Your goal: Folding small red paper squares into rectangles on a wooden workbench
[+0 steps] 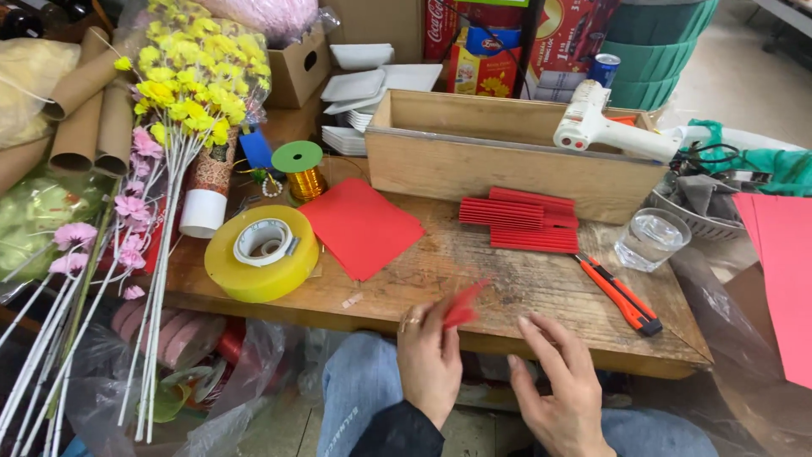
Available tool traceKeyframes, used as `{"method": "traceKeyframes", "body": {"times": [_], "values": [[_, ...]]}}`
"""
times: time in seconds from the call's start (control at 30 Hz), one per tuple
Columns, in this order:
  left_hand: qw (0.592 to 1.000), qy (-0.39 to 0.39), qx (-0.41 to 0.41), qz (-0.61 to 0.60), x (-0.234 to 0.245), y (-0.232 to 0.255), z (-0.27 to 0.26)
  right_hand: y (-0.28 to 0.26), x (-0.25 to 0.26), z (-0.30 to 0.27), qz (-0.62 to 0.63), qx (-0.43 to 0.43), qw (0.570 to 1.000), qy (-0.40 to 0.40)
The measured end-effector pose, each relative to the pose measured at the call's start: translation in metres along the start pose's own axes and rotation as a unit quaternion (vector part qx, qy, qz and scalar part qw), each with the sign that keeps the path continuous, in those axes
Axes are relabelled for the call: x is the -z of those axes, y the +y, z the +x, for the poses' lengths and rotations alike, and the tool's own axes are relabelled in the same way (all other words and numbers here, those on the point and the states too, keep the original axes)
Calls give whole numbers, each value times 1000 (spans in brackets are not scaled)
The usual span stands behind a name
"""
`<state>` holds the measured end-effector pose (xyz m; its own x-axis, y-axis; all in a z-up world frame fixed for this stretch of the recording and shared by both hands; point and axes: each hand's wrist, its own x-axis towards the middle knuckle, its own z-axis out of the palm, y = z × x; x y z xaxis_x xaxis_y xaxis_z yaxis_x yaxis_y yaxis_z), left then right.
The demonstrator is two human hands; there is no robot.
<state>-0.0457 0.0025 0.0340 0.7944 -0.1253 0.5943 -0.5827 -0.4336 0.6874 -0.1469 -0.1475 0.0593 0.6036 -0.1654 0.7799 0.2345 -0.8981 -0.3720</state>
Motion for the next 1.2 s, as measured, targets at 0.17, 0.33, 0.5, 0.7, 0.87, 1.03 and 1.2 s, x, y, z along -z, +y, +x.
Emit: {"method": "traceKeyframes", "body": {"times": [0.17,0.33,0.5,0.7,0.87,1.03,1.2], "values": [[963,-108,-157,193,-4,3,9,-3,1,21,-73,69,994,-45],[940,-135,-236,204,-11,-23,8,57,-22,4,-114,110,985,-70],[906,-186,-328,193,-17,-65,7,107,-39,-22,-66,31,992,-99],[902,-198,-329,197,-37,-86,5,93,-48,-16,-134,109,981,-87],[919,-205,-301,152,-44,-90,12,100,-62,-15,-101,56,984,-137],[943,-254,-210,53,-51,-101,30,133,-84,-9,-61,-96,961,-252],[941,-316,-111,-53,-61,-119,44,130,-81,23,-20,-234,918,-319]]}}
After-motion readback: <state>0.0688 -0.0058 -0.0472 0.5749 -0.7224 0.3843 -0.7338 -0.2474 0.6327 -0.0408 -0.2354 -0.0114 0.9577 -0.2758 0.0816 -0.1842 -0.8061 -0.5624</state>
